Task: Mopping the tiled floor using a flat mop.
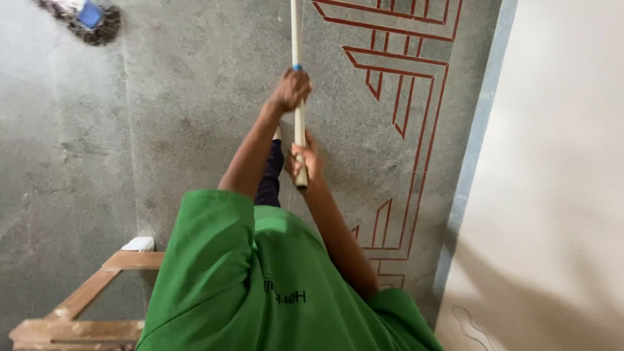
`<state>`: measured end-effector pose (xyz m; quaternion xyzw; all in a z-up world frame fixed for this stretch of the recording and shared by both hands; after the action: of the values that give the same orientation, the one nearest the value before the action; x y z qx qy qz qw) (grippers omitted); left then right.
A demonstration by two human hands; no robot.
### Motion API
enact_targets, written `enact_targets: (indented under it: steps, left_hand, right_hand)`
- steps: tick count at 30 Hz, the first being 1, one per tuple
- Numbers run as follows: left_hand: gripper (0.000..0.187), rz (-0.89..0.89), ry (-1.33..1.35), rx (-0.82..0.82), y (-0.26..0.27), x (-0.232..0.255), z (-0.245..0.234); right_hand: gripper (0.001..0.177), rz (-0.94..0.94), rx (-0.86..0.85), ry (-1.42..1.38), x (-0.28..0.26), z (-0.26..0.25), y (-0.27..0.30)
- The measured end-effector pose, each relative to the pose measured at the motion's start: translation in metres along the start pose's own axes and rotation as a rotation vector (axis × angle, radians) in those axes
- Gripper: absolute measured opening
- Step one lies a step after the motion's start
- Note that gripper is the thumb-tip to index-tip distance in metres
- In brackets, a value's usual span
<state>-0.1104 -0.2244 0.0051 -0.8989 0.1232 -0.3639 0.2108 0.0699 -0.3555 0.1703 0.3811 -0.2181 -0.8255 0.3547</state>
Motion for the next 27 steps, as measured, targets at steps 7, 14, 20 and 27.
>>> enact_targets:
  steps: [7, 14, 20, 27]
  left_hand:
    - [0.028, -0.079, 0.018, 0.071, 0.167, 0.206, -0.006]
    - [0.03, 0.072, 0.009, 0.025, 0.24, 0.366, 0.002]
    - [0.04, -0.258, 0.2, -0.243, 0.259, 0.421, -0.027]
    - [0.039, -0.229, 0.248, -0.098, 0.253, 0.373, -0.041]
  right_hand:
    - [0.073, 0.187, 0.005, -0.106, 0.08, -0.1, 0.22]
    - [0.069, 0.294, -0.066, -0.101, 0.035, -0.11, 0.419]
    - [0.065, 0.384, 0.048, -0.187, 0.015, -0.091, 0.489]
    - [0.07, 0.328, 0.017, -0.047, 0.062, -0.096, 0.419]
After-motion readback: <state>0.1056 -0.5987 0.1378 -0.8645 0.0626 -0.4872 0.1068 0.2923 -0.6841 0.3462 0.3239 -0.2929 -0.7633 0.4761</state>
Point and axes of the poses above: each hand's wrist, its own y-axis away from the middle knuckle, its own z-axis out of the palm, x = y × z, the point moved 2 cm from there along -y, towards the middle knuckle, and after that the axes turned 9 degrees about x, right-handed, at the moved point
